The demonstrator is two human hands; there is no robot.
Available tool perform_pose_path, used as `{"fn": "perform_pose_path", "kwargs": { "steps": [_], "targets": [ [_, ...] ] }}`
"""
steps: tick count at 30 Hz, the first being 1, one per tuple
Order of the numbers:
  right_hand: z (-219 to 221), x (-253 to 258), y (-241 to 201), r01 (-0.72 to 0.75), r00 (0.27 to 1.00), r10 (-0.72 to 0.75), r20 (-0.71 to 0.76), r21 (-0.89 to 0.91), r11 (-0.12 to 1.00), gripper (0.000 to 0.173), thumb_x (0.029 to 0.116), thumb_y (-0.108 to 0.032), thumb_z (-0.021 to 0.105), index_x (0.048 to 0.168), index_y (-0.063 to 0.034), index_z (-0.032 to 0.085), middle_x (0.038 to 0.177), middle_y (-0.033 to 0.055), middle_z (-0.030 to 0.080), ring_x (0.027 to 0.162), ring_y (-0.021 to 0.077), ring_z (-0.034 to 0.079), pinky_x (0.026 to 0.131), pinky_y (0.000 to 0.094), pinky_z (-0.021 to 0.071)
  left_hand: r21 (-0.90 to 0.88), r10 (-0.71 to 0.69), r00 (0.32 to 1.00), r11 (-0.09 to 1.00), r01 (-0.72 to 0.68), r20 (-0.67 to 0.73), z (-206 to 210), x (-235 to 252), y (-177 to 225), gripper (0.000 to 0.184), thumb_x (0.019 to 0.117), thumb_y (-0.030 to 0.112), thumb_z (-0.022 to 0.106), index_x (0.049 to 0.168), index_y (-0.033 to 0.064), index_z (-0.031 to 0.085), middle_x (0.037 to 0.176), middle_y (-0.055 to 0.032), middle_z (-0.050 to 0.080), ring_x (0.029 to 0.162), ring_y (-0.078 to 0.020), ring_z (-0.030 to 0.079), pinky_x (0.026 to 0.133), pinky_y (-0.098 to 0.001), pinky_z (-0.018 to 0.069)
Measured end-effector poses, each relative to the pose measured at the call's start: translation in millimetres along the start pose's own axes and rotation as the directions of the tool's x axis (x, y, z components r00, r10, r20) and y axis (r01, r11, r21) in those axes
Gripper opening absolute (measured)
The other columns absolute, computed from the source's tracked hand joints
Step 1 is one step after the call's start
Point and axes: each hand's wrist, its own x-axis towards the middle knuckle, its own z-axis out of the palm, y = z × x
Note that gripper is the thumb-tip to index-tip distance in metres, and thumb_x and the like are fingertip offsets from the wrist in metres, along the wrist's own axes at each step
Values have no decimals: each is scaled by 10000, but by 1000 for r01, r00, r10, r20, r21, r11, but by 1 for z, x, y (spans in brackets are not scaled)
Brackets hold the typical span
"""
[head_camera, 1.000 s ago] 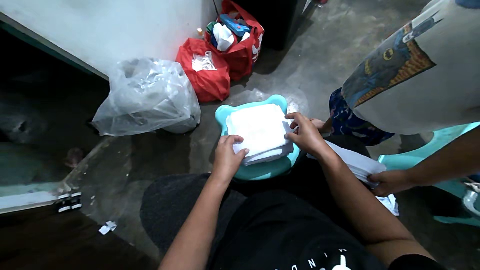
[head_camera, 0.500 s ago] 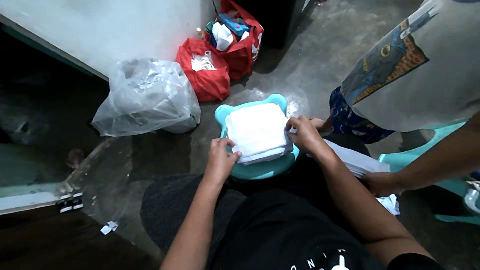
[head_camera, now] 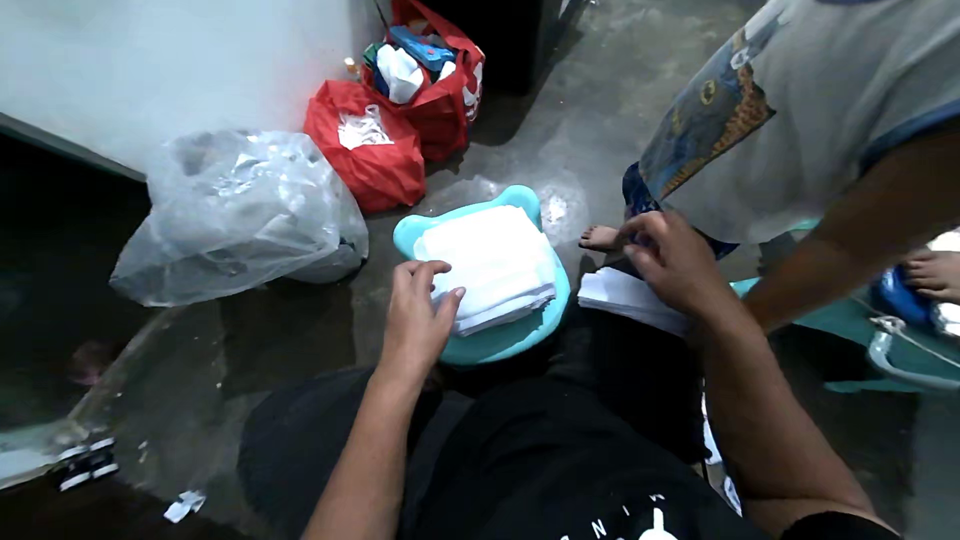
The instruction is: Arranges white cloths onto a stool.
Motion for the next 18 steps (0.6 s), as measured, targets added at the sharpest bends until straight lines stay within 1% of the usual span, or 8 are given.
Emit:
{"fn": "perform_pose_path", "kwargs": {
  "steps": [2, 3, 6, 8, 11, 14, 16, 18],
  "targets": [
    [-14, -15, 13, -71, 995, 72, -64, 21, 997, 236, 1020, -80, 569, 1229, 6, 638, 1163, 228, 617, 1042, 380, 627, 891, 577, 524, -66, 173, 984, 983, -171, 29, 14, 9, 20, 312, 964, 190, 694, 1239, 48, 653, 1319, -186, 571, 1094, -295, 639, 883, -465, 562],
    [-17, -21, 19, -94, 992, 97, -77, 37, 995, 223, 1029, -89, 559, 1211, 5, 646, 1143, 216, 629, 1048, 369, 626, 904, 571, 518, -98, 265, 962, 961, -258, 67, 25, 14, 31, 290, 967, 186, 684, 1220, 45, 670, 1289, -176, 602, 1101, -284, 643, 896, -459, 562],
    [-21, -39, 39, -138, 989, 141, -35, 65, 988, 208, 1032, -118, 571, 1160, 12, 670, 1114, 206, 658, 1045, 354, 645, 920, 574, 518, -191, 501, 841, 863, -468, 206, 67, 25, 65, 247, 981, 189, 665, 1180, 50, 710, 1219, -150, 662, 1148, -286, 636, 980, -467, 534],
    [-25, -49, 51, -131, 991, 129, 30, 79, 988, 202, 1006, -133, 624, 1132, 16, 676, 1088, 208, 661, 1007, 351, 652, 887, 566, 532, -246, 604, 759, 795, -555, 240, 94, 29, 86, 230, 982, 189, 664, 1159, 54, 724, 1190, -136, 681, 1134, -296, 633, 981, -463, 520],
    [-30, -61, 62, -91, 992, 79, 100, 126, 988, 247, 948, -196, 719, 1095, -2, 674, 1031, 182, 651, 924, 319, 650, 810, 530, 555, -295, 655, 689, 756, -585, 311, 118, 35, 111, 266, 987, 216, 667, 1185, 44, 713, 1200, -146, 682, 1148, -314, 633, 1001, -476, 512],
    [-34, -64, 72, -53, 990, 33, 139, 145, 988, 293, 906, -230, 771, 1042, 11, 676, 990, 189, 656, 923, 332, 649, 822, 538, 543, -327, 666, 652, 746, -580, 362, 134, 39, 125, 281, 960, 247, 707, 1158, 47, 714, 1177, -148, 688, 1133, -309, 640, 996, -487, 511],
    [-32, -65, 80, -15, 995, 0, 103, 143, 990, 245, 912, -218, 757, 988, 3, 682, 952, 172, 656, 882, 309, 651, 789, 515, 548, -338, 672, 638, 741, -581, 377, 142, 39, 130, 269, 947, 242, 719, 1139, 53, 717, 1142, -143, 687, 1111, -300, 639, 979, -486, 513],
    [-29, -66, 87, 25, 999, -28, 19, 121, 992, 178, 910, -187, 731, 939, -18, 685, 901, 140, 653, 825, 268, 656, 740, 472, 563, -339, 676, 627, 737, -585, 387, 146, 38, 134, 248, 947, 227, 715, 1129, 58, 719, 1130, -133, 691, 1113, -294, 638, 981, -481, 510]
  ]
}}
